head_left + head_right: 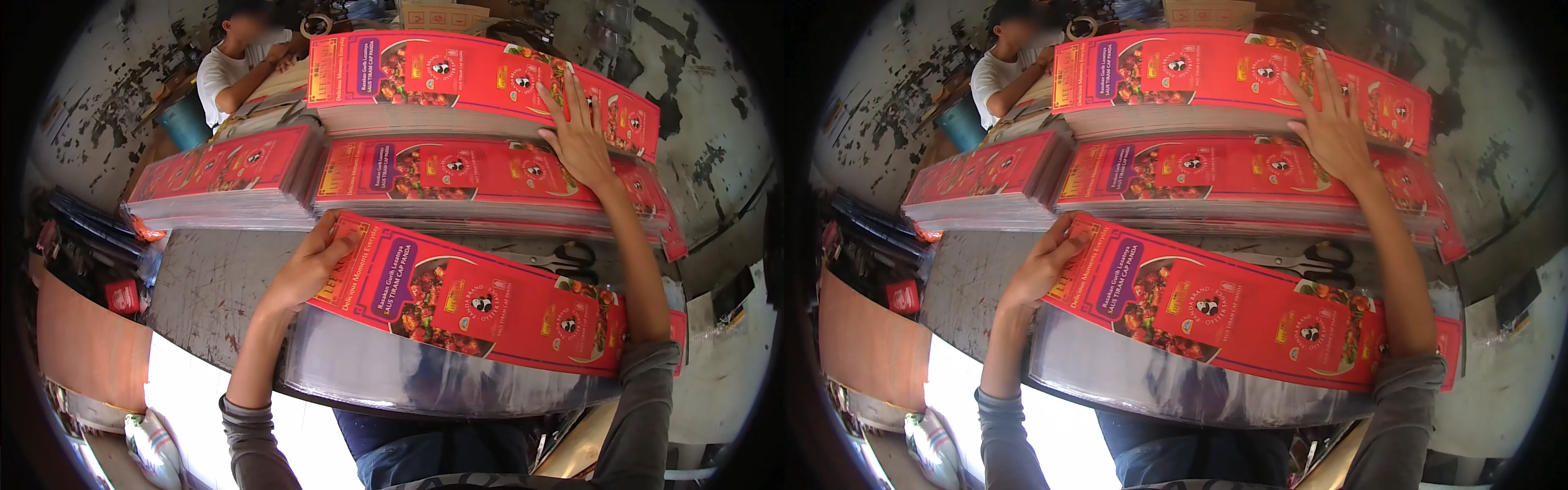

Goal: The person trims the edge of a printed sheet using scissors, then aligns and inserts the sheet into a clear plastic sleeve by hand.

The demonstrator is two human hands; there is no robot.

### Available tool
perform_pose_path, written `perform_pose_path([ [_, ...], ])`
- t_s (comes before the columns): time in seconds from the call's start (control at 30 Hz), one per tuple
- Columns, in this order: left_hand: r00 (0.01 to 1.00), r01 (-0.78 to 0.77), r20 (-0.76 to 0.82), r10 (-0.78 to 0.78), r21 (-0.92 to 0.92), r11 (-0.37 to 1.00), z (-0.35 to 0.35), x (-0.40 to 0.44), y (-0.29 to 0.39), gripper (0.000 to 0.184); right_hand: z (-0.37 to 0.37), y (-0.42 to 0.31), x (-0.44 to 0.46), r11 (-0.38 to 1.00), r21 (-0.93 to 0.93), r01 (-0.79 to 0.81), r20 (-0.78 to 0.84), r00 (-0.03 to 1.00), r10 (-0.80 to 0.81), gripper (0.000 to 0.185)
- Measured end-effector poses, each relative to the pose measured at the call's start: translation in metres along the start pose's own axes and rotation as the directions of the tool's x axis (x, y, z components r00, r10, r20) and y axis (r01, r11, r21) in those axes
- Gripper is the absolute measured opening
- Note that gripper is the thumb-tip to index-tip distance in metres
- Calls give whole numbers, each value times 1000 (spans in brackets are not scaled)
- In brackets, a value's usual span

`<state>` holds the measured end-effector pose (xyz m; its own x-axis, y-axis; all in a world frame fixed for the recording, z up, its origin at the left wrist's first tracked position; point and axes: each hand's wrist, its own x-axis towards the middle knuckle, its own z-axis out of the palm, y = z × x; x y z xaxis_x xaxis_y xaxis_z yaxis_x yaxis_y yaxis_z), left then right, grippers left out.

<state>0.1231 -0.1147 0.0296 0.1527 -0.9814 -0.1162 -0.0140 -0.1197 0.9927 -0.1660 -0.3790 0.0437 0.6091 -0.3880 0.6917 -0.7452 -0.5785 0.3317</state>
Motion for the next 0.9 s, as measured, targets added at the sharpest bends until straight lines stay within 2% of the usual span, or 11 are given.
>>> perform_pose_path([
  [0.9,1000,-19,-5,19,7,1000,-1,1,-1,46,1,0,-1,1000,6,-11,14,1000,11,65],
])
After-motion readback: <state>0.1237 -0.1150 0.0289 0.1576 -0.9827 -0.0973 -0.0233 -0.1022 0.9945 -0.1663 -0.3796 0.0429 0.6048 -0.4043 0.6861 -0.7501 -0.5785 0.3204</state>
